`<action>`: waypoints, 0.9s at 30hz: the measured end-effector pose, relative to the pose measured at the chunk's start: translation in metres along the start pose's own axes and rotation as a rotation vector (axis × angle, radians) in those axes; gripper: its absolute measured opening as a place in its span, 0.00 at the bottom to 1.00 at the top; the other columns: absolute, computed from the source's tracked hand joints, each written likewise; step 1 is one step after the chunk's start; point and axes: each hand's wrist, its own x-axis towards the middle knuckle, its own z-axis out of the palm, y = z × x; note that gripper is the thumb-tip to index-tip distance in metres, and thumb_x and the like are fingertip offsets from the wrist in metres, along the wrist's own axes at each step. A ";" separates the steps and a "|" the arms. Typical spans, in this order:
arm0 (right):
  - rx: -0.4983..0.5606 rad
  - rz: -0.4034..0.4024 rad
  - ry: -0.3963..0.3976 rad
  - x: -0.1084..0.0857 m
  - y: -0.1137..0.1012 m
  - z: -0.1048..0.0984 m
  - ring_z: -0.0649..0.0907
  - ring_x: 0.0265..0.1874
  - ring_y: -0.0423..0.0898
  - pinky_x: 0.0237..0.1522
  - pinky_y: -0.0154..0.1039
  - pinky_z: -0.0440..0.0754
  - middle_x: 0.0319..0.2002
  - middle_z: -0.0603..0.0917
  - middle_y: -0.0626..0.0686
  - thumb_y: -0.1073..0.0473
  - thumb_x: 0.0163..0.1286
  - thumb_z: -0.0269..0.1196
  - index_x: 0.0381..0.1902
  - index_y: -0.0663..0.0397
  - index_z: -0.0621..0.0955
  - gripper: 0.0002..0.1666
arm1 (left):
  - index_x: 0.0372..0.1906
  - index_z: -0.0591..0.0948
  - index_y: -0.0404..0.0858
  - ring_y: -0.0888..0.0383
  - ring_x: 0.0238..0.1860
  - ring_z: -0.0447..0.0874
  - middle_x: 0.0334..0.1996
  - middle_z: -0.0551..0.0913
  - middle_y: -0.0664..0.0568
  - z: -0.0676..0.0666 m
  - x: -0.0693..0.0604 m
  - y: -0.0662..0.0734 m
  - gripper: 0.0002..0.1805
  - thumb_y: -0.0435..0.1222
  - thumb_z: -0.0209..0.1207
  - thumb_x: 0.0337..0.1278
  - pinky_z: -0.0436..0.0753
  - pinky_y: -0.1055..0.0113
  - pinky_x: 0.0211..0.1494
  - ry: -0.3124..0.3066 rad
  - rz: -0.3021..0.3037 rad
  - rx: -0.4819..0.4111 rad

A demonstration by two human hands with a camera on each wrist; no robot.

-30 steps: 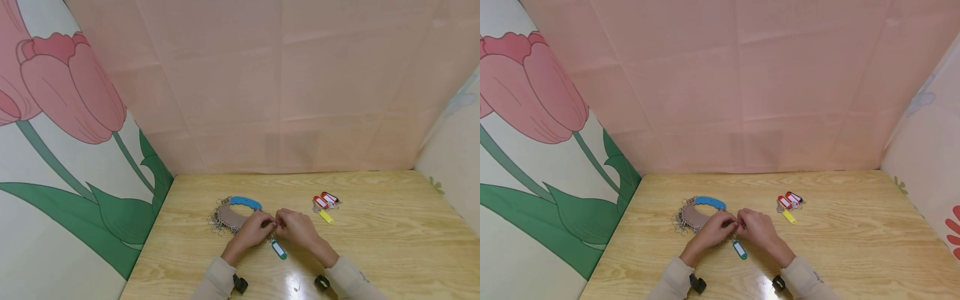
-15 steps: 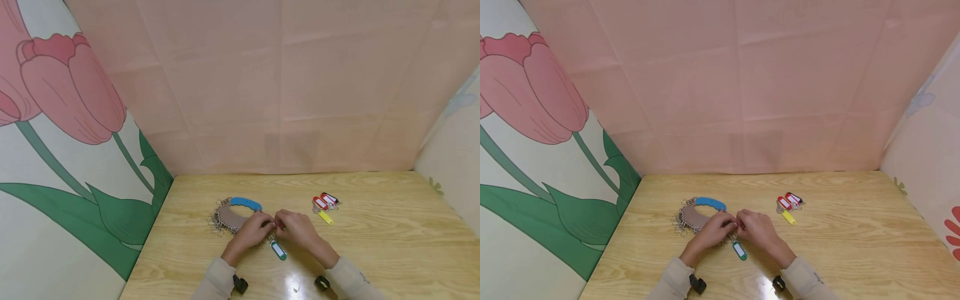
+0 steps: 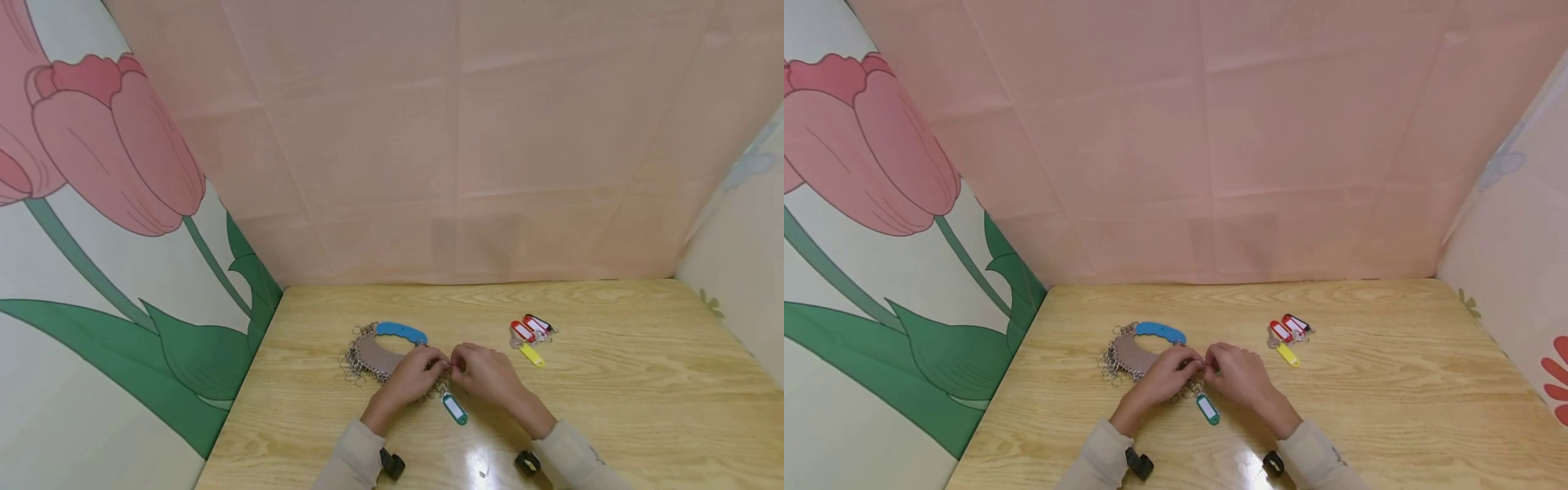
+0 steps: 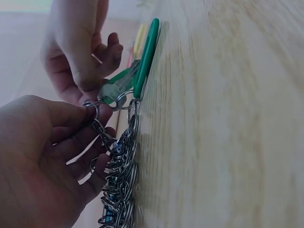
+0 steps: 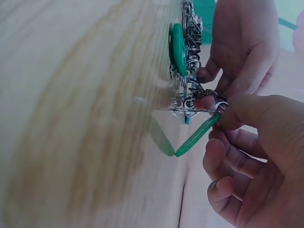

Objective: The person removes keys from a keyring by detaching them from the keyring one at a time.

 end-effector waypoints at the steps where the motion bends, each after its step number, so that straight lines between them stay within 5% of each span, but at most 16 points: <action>1: 0.001 -0.001 0.001 0.000 0.000 0.000 0.74 0.24 0.34 0.26 0.34 0.73 0.28 0.80 0.38 0.59 0.63 0.73 0.33 0.43 0.84 0.06 | 0.49 0.90 0.46 0.63 0.51 0.83 0.48 0.91 0.58 0.000 0.000 0.000 0.13 0.43 0.55 0.83 0.80 0.64 0.60 0.000 0.001 0.000; 14: -0.039 -0.071 0.064 -0.001 0.002 -0.002 0.75 0.24 0.33 0.25 0.33 0.72 0.28 0.81 0.37 0.61 0.62 0.74 0.31 0.45 0.85 0.06 | 0.49 0.91 0.45 0.64 0.49 0.83 0.47 0.91 0.58 0.002 0.002 -0.003 0.13 0.42 0.57 0.82 0.82 0.67 0.56 0.012 -0.006 0.008; 23: -0.087 -0.192 0.120 -0.003 0.002 -0.002 0.78 0.24 0.34 0.24 0.32 0.73 0.30 0.83 0.39 0.61 0.64 0.75 0.34 0.47 0.86 0.07 | 0.50 0.91 0.44 0.62 0.52 0.88 0.47 0.92 0.57 0.001 0.003 -0.002 0.12 0.41 0.57 0.81 0.75 0.55 0.76 0.005 -0.007 0.021; 27: -0.083 -0.186 0.107 -0.003 0.001 -0.003 0.79 0.24 0.34 0.24 0.31 0.73 0.31 0.84 0.40 0.61 0.65 0.75 0.35 0.48 0.86 0.06 | 0.50 0.90 0.44 0.63 0.52 0.87 0.47 0.92 0.57 0.001 0.003 0.000 0.12 0.41 0.57 0.82 0.71 0.54 0.79 0.009 -0.005 0.040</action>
